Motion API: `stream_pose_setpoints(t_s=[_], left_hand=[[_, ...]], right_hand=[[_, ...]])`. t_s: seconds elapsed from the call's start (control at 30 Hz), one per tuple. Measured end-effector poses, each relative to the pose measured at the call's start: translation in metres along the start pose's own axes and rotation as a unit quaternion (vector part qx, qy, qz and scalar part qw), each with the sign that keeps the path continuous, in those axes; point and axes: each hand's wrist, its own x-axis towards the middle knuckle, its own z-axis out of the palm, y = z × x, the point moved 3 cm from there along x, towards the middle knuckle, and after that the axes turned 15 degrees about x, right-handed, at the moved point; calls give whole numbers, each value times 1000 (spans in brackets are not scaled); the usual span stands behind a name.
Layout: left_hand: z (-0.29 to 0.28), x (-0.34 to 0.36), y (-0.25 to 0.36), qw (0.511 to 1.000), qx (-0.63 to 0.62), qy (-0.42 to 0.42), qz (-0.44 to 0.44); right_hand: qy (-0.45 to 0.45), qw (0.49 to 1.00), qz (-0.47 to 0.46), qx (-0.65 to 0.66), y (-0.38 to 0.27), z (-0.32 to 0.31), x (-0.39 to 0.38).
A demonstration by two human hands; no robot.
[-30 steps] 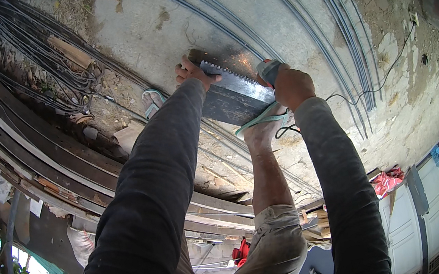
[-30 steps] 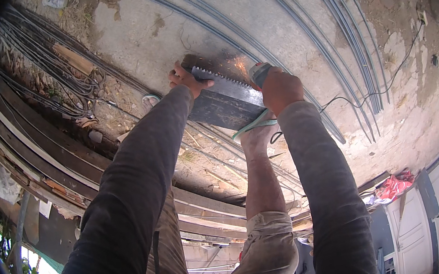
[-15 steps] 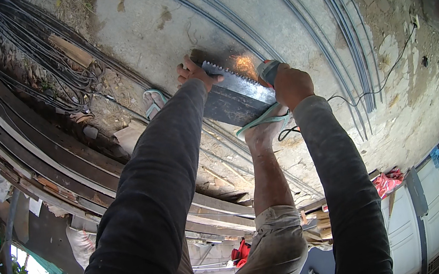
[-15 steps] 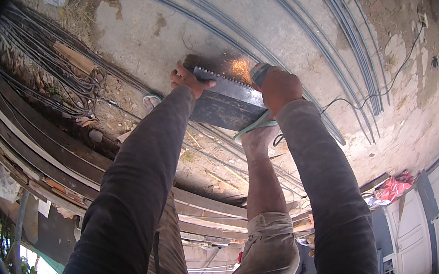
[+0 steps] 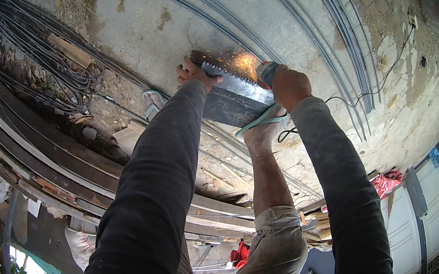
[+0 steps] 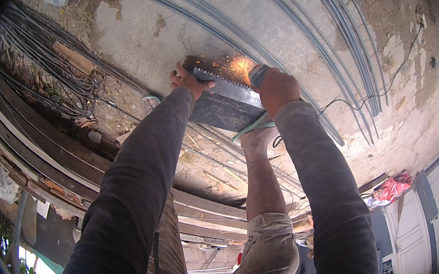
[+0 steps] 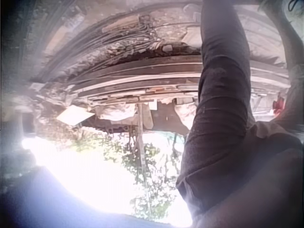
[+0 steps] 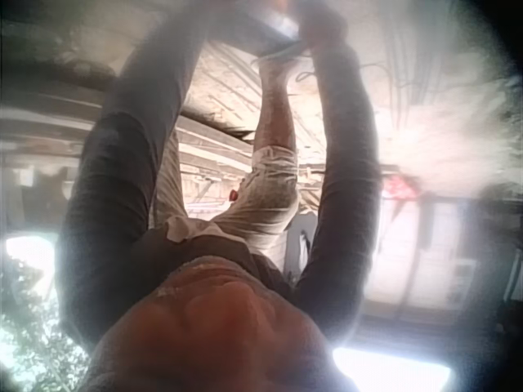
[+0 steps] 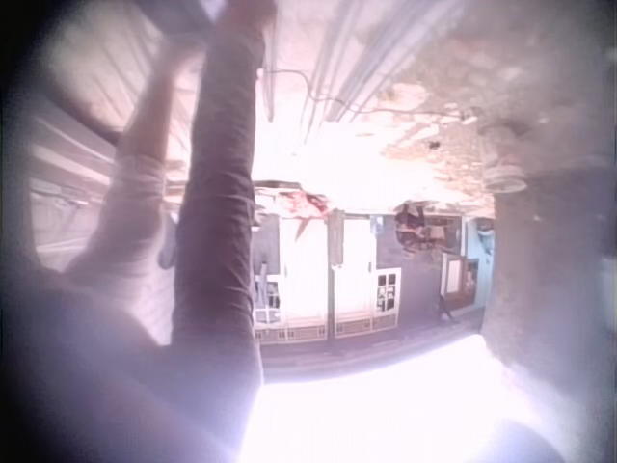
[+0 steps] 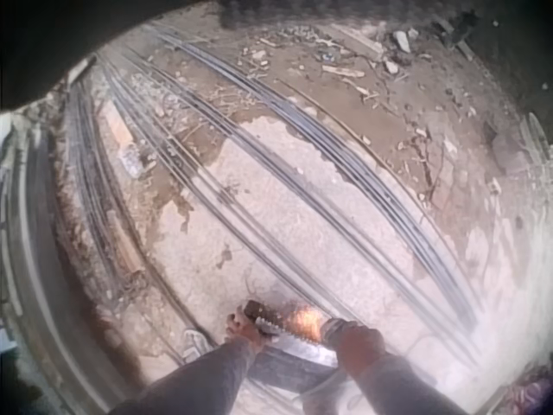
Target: The person uses an angle grinder to cut a serrated metal blade lying on the ground. They hold the blade steady with their left hand while operating the grinder with their right hand, generating sparks as the tool cuts through the metal. The person pauses briefly to reposition the blade before continuing the cut.
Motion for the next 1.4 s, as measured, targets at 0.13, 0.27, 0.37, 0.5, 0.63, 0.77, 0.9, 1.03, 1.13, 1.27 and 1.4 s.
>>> stream_pose_setpoints(t_s=[0.13,0.27,0.37,0.5,0.63,0.77,0.9,1.03,1.13,1.27,1.4], left_hand=[[0,0,-1,1000,-1,2,3],[2,1,-1,1000,-7,4,5],[2,3,-2,1000,-13,1,10],[2,1,-2,1000,-13,6,11],[2,2,-2,1000,-20,-1,17],[2,2,-2,1000,-18,7,14],[2,0,-2,1000,-19,11,15],[2,1,-2,1000,-15,14,14],[2,-2,-1,1000,-20,13,18],[2,-1,-4,999,-21,28,20],[2,-1,-3,999,-20,17,18]], right_hand=[[6,1000,-6,0,-1,-1,-2],[11,1000,1,16,-1,0,-2],[7,1000,6,16,-2,0,-1],[-4,1000,1,10,-2,-1,-1],[5,1000,-2,14,-3,-1,-1],[13,1000,-13,11,-4,-4,-3],[10,1000,-9,21,-2,0,1],[24,999,-13,20,-3,1,3],[38,999,-1,26,3,1,10],[12,998,23,54,11,-19,7],[-9,995,20,99,6,-22,1]])
